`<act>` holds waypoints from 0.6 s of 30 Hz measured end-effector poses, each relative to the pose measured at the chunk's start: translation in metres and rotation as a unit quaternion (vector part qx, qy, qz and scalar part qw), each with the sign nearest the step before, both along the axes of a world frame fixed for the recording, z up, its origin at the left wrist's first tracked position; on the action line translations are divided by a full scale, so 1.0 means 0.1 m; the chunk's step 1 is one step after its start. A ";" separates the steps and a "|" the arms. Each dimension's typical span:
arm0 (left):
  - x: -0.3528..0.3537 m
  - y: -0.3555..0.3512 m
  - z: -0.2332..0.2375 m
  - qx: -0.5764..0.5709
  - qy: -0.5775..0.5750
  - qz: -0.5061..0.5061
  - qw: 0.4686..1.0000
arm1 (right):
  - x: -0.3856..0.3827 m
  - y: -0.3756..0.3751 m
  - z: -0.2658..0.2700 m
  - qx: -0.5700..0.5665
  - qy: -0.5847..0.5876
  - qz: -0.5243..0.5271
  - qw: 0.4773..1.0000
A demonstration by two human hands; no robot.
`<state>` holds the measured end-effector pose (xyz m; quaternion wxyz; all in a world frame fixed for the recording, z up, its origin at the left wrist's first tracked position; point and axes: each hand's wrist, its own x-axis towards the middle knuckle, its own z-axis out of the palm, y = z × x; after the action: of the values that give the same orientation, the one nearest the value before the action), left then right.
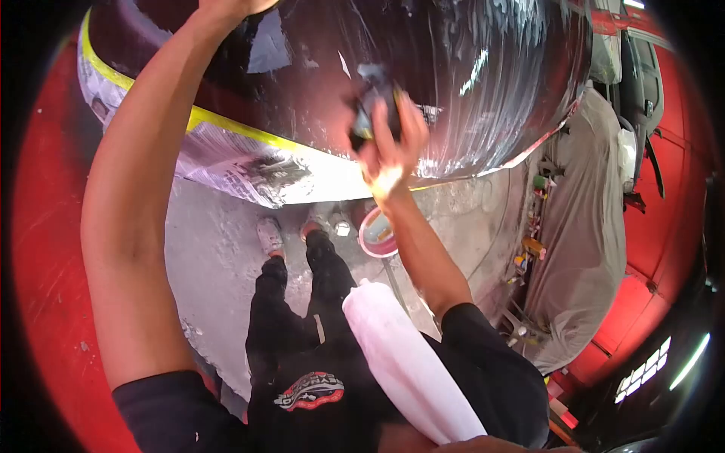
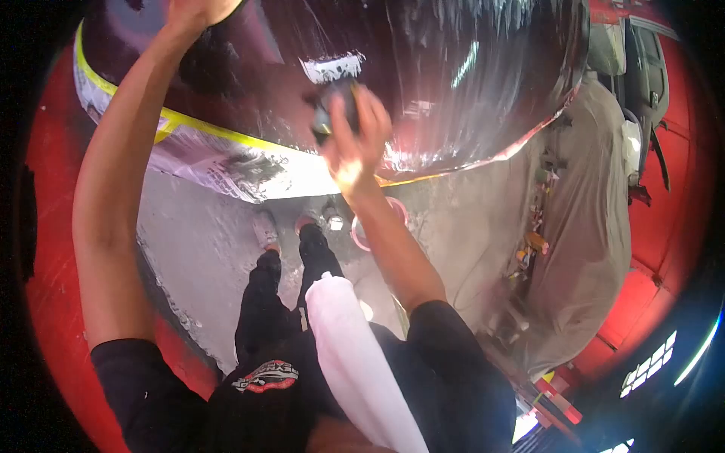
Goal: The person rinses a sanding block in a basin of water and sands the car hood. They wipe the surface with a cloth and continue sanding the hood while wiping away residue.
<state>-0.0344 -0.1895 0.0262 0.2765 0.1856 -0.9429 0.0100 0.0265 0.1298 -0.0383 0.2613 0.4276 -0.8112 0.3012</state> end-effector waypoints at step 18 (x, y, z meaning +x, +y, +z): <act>0.07 0.00 0.04 -0.034 -0.007 -0.011 0.999 | -0.20 -0.33 0.31 -0.008 -0.018 -0.033 0.999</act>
<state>-0.0278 -0.1899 0.0302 0.2758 0.1655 -0.9460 0.0400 0.0065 0.0966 -0.0069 0.2602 0.3933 -0.8269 0.3064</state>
